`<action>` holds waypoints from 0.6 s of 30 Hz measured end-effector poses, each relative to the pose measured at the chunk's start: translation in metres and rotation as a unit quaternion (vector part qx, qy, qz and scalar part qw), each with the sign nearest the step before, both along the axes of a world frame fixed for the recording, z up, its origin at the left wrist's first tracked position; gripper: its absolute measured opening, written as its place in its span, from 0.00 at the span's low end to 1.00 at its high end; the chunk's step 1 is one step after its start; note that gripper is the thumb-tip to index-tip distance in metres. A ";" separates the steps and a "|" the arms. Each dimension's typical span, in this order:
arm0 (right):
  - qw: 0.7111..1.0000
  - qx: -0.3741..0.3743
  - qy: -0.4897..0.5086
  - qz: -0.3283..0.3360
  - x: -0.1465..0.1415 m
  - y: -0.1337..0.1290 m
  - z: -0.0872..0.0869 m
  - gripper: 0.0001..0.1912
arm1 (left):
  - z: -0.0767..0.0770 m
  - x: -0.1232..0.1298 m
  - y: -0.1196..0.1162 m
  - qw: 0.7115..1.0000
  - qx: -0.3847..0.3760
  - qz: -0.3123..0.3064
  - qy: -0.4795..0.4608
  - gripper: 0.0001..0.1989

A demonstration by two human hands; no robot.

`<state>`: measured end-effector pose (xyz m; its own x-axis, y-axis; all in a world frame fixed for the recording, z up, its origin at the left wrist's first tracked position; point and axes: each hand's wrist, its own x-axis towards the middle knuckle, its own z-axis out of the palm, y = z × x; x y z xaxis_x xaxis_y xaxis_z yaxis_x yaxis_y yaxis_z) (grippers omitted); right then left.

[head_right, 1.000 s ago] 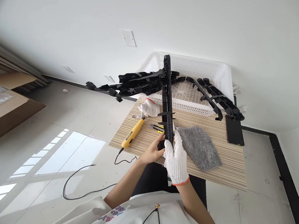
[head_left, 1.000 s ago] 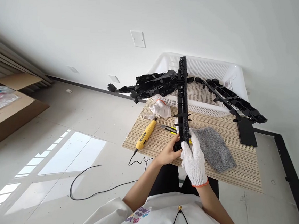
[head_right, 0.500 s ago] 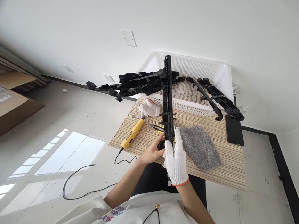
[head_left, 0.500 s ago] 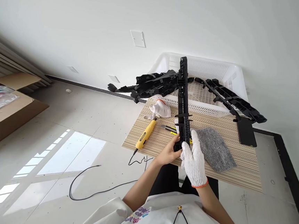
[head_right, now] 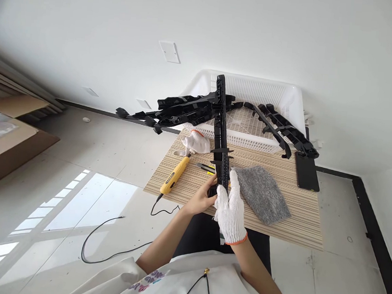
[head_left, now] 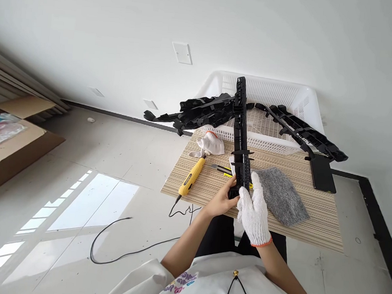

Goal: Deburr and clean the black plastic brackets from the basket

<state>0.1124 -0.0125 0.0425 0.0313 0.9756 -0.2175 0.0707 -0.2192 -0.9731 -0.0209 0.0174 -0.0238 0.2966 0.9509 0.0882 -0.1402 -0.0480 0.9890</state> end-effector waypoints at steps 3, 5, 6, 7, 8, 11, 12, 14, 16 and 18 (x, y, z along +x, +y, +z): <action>1.000 -0.008 0.003 -0.001 0.003 0.004 -0.004 0.41 | 0.003 0.002 -0.001 1.000 -0.030 0.008 0.000 0.41; 1.000 -0.006 -0.006 0.002 0.006 0.009 -0.006 0.40 | 0.007 0.005 -0.001 0.997 -0.070 0.011 0.002 0.38; 1.000 0.000 -0.019 0.004 0.009 0.011 -0.007 0.39 | 0.010 0.006 -0.002 0.996 -0.089 0.009 -0.001 0.36; 0.999 0.007 -0.038 0.007 0.012 0.014 -0.008 0.38 | 0.012 0.007 -0.002 0.995 -0.102 0.006 -0.008 0.34; 0.998 0.014 -0.059 0.011 0.015 0.017 -0.009 0.37 | 0.015 0.009 -0.002 0.994 -0.106 0.003 -0.017 0.33; 0.993 0.042 -0.112 0.023 0.021 0.020 -0.012 0.36 | 0.021 0.010 -0.001 0.996 -0.080 0.010 -0.026 0.33; 0.991 0.054 -0.121 0.024 0.022 0.019 -0.014 0.36 | 0.022 0.011 -0.001 0.997 -0.070 0.013 -0.022 0.33; 0.987 0.079 -0.137 0.017 0.022 0.018 -0.018 0.36 | 0.023 0.010 0.000 0.997 -0.069 0.009 -0.014 0.34; 0.984 0.099 -0.150 0.010 0.020 0.017 -0.023 0.35 | 0.021 0.009 0.000 0.995 -0.099 -0.006 -0.004 0.36; 0.981 0.113 -0.155 -0.010 0.017 0.017 -0.027 0.34 | 0.018 0.008 0.001 0.991 -0.129 -0.015 0.006 0.39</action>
<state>0.1294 0.0044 0.0152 0.0805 0.9964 0.0274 0.3684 -0.0042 -0.9297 -0.0126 0.0182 -0.0056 0.3251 0.9319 -0.1610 -0.1250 0.2112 0.9694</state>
